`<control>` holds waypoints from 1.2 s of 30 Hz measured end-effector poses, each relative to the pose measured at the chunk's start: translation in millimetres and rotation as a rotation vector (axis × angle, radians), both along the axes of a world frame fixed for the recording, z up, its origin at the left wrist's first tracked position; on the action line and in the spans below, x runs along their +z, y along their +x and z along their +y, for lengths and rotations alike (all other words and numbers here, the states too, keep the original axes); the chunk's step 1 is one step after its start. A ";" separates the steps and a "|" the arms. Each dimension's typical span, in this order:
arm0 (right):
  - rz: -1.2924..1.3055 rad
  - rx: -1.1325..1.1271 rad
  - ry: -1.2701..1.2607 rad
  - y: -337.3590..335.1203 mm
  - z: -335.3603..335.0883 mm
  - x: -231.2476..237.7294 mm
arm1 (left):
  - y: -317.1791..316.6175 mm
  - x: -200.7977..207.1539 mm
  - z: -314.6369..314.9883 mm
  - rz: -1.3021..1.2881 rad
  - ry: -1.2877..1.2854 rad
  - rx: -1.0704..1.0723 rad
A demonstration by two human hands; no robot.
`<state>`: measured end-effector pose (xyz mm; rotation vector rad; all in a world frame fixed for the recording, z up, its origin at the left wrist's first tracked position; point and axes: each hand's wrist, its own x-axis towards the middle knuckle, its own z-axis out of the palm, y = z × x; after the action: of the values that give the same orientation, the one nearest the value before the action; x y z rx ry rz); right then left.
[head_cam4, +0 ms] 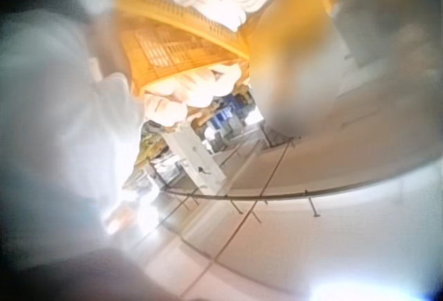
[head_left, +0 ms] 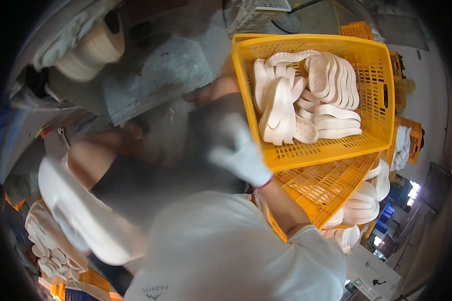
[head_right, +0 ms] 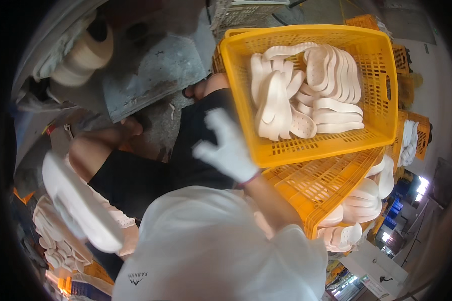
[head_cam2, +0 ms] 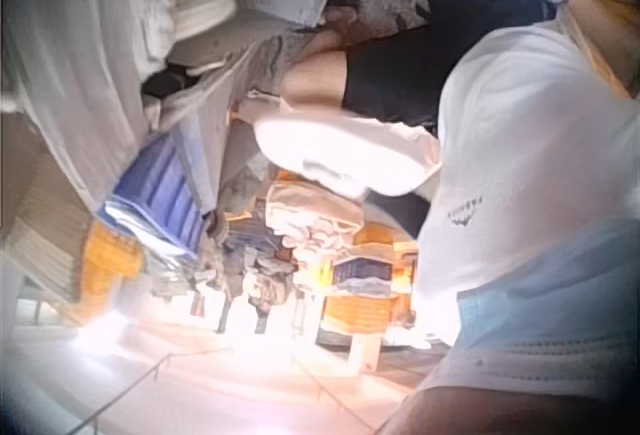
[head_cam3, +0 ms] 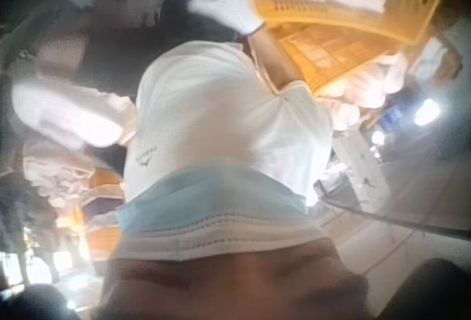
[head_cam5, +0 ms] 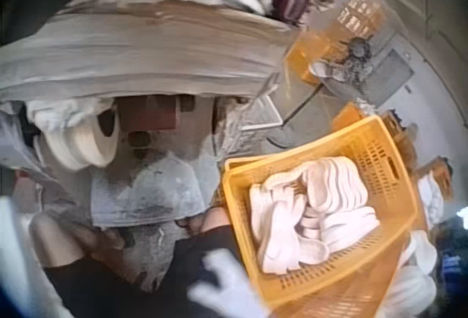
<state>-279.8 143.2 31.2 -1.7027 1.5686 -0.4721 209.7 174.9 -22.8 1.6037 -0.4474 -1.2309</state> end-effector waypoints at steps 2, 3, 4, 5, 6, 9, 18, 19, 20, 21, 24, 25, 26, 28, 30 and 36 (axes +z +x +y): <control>0.200 -0.322 -0.122 -92.7 -16.2 -35.4 | 33.6 15.7 53.5 -0.168 0.221 0.060; 0.277 -0.403 -0.268 -138.8 -24.1 -56.5 | 44.2 21.2 68.6 -0.221 0.312 0.071; 0.295 -0.487 -0.132 -180.7 -31.3 -78.4 | 48.9 25.5 75.9 -0.257 0.354 0.072; 0.338 -0.530 0.045 -218.0 -39.4 -96.4 | 45.7 27.5 74.0 -0.265 0.339 0.060; 0.328 -0.648 0.097 -239.6 -42.7 -118.3 | 34.7 29.3 64.6 -0.243 0.278 0.035; -0.390 -0.663 0.426 -263.8 -56.2 -135.3 | -47.3 32.0 0.8 0.027 -0.009 -0.103; 0.329 -0.370 -0.276 -143.3 -3.0 25.5 | -417.3 74.4 -102.2 -0.056 -0.618 -0.884; 0.360 -0.424 -0.351 -138.5 21.2 33.5 | -429.5 70.6 -103.6 0.061 -0.619 -0.877; 0.030 -0.637 -0.223 -139.7 39.4 35.0 | -432.9 64.4 -108.4 0.161 -0.655 -0.928; -0.300 -0.751 -0.133 -146.1 56.5 36.8 | -432.2 58.5 -114.3 0.324 -0.637 -0.968; -1.417 -1.029 0.116 -170.4 83.1 31.2 | -425.4 49.8 -137.3 0.950 -0.041 -0.959; -1.442 -0.939 0.026 -180.8 82.1 31.4 | -425.0 52.0 -146.4 1.063 0.089 -0.958; -1.489 -0.807 -0.068 -185.8 77.9 30.0 | -431.1 57.3 -154.7 0.955 -0.076 -1.017; -1.055 -1.084 -0.163 -189.5 62.3 30.7 | -451.7 73.3 -163.4 0.701 -0.376 -1.117; -0.822 -1.054 -0.282 -180.4 48.4 33.8 | -469.4 85.8 -166.6 0.013 -0.506 -1.299; -0.720 -0.679 -0.094 -148.7 45.4 59.2 | -396.9 70.2 -150.7 0.085 -0.292 -1.555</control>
<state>-428.5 188.6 90.4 -0.8366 1.5237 -1.3421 -187.2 24.2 47.4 0.7451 -1.9071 -2.1243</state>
